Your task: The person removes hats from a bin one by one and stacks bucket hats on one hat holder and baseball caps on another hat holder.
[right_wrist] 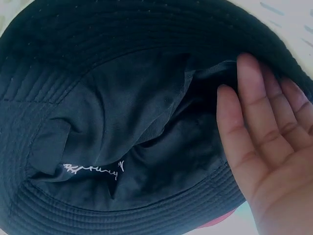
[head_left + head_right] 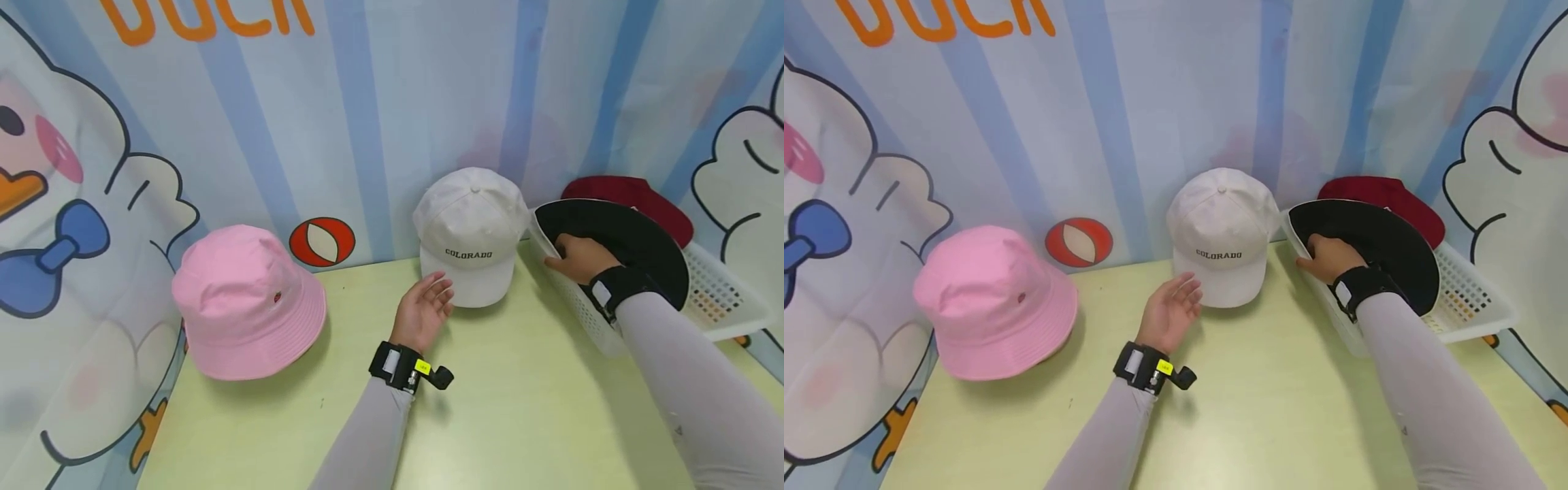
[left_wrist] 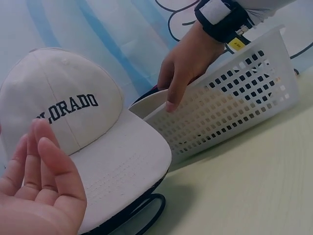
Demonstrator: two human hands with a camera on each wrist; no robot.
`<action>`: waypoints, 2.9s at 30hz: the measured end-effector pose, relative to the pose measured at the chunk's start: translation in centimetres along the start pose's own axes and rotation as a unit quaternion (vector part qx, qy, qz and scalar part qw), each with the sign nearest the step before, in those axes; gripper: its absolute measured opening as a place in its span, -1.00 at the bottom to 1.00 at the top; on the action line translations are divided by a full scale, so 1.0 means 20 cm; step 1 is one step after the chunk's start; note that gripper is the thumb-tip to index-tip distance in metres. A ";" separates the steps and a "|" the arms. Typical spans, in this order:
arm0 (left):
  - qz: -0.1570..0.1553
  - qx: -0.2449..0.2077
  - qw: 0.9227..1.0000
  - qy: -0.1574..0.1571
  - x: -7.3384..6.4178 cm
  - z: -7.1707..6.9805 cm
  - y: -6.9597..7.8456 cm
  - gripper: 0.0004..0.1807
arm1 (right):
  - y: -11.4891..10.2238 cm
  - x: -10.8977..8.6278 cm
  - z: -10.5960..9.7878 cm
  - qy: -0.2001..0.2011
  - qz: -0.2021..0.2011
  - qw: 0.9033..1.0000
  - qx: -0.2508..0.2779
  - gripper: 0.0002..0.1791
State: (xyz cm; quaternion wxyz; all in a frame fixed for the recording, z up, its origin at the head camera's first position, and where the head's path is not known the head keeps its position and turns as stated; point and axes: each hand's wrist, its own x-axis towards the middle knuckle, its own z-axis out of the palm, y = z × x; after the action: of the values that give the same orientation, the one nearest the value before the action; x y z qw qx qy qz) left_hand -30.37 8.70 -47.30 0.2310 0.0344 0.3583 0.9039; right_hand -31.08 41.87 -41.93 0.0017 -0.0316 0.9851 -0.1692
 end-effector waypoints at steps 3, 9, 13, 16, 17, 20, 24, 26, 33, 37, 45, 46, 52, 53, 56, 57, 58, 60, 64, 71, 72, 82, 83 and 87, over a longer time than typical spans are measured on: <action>0.003 0.015 1.000 -0.003 -0.01 0.01 0.02 -0.76 | 0.00 -0.01 0.00 0.007 -0.003 1.000 0.006 -0.64; 0.003 0.061 0.998 -0.016 -0.04 0.03 0.04 -0.77 | -0.02 -0.02 -0.01 0.023 -0.011 1.000 0.001 -0.63; 0.009 0.088 0.996 -0.031 -0.06 0.04 0.04 -0.75 | -0.02 -0.02 -0.02 0.042 -0.024 0.999 -0.008 -0.64; 0.011 0.097 0.995 -0.034 -0.08 0.05 0.05 -0.75 | -0.01 -0.04 -0.03 0.066 -0.037 0.997 -0.012 -0.64; 0.012 0.099 0.994 -0.035 -0.09 0.05 0.05 -0.75 | -0.01 -0.05 -0.04 0.078 -0.039 0.996 -0.014 -0.64; 0.010 0.104 0.994 -0.037 -0.11 0.05 0.06 -0.76 | 0.00 -0.08 -0.06 0.118 -0.039 0.992 -0.014 -0.64; 0.009 0.113 0.993 -0.044 -0.13 0.05 0.08 -0.77 | 0.00 -0.11 -0.10 0.182 -0.039 0.982 -0.019 -0.65; 0.009 0.117 0.992 -0.048 -0.14 0.05 0.09 -0.77 | 0.00 -0.11 -0.12 0.212 -0.041 0.976 -0.018 -0.63; 0.018 0.131 0.990 -0.052 -0.18 0.05 0.13 -0.67 | -0.04 -0.12 -0.20 0.273 -0.013 0.962 0.010 -0.64; 0.018 0.132 0.990 -0.054 -0.19 0.04 0.14 -0.67 | -0.05 -0.15 -0.25 0.283 0.022 0.958 0.041 -0.58; 0.027 0.139 0.989 -0.047 -0.20 0.03 0.14 -0.71 | -0.06 -0.21 -0.34 0.329 0.035 0.941 0.069 -0.55; 0.028 0.139 0.989 -0.047 -0.20 0.03 0.15 -0.71 | -0.06 -0.21 -0.35 0.334 0.037 0.939 0.069 -0.55; 0.026 0.139 0.989 -0.045 -0.20 0.02 0.15 -0.73 | -0.06 -0.24 -0.38 0.379 0.010 0.924 0.057 -0.61; 0.027 0.139 0.989 -0.045 -0.20 0.02 0.16 -0.74 | -0.06 -0.24 -0.38 0.388 0.001 0.920 0.055 -0.63; 0.028 0.138 0.989 -0.045 -0.20 0.03 0.16 -0.76 | -0.07 -0.25 -0.39 0.397 -0.001 0.916 0.061 -0.62; 0.029 0.138 0.989 -0.045 -0.20 0.03 0.16 -0.76 | -0.07 -0.25 -0.39 0.398 0.002 0.915 0.064 -0.61; 0.028 0.137 0.989 -0.045 -0.21 0.03 0.16 -0.77 | -0.08 -0.26 -0.40 0.399 0.005 0.914 0.069 -0.60; 0.026 0.137 0.989 -0.047 -0.21 0.03 0.16 -0.77 | -0.09 -0.27 -0.41 0.403 0.012 0.912 0.076 -0.58; 0.026 0.136 0.989 -0.049 -0.21 0.04 0.16 -0.77 | -0.11 -0.30 -0.45 0.423 0.022 0.901 0.089 -0.58; 0.022 0.134 0.990 -0.047 -0.22 0.04 0.15 -0.77 | -0.16 -0.36 -0.49 0.414 0.061 0.903 0.101 -0.51; 0.020 0.134 0.990 -0.047 -0.23 0.04 0.15 -0.77 | -0.17 -0.37 -0.49 0.412 0.067 0.903 0.101 -0.50; 0.017 0.133 0.990 -0.049 -0.23 0.03 0.12 -0.76 | -0.28 -0.46 -0.53 0.426 0.093 0.889 0.144 -0.51; 0.016 0.133 0.990 -0.049 -0.24 0.03 0.12 -0.76 | -0.30 -0.47 -0.54 0.429 0.092 0.886 0.150 -0.52; 0.008 0.131 0.990 -0.048 -0.25 0.02 0.10 -0.76 | -0.36 -0.51 -0.55 0.444 0.078 0.876 0.174 -0.56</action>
State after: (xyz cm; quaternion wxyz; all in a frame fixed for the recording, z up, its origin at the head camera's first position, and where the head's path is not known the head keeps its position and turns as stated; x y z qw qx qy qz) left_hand -26.73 5.40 -45.19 0.2340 0.1101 0.4620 0.8484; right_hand -20.64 39.43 -29.24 -0.4172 0.1243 0.8363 -0.3333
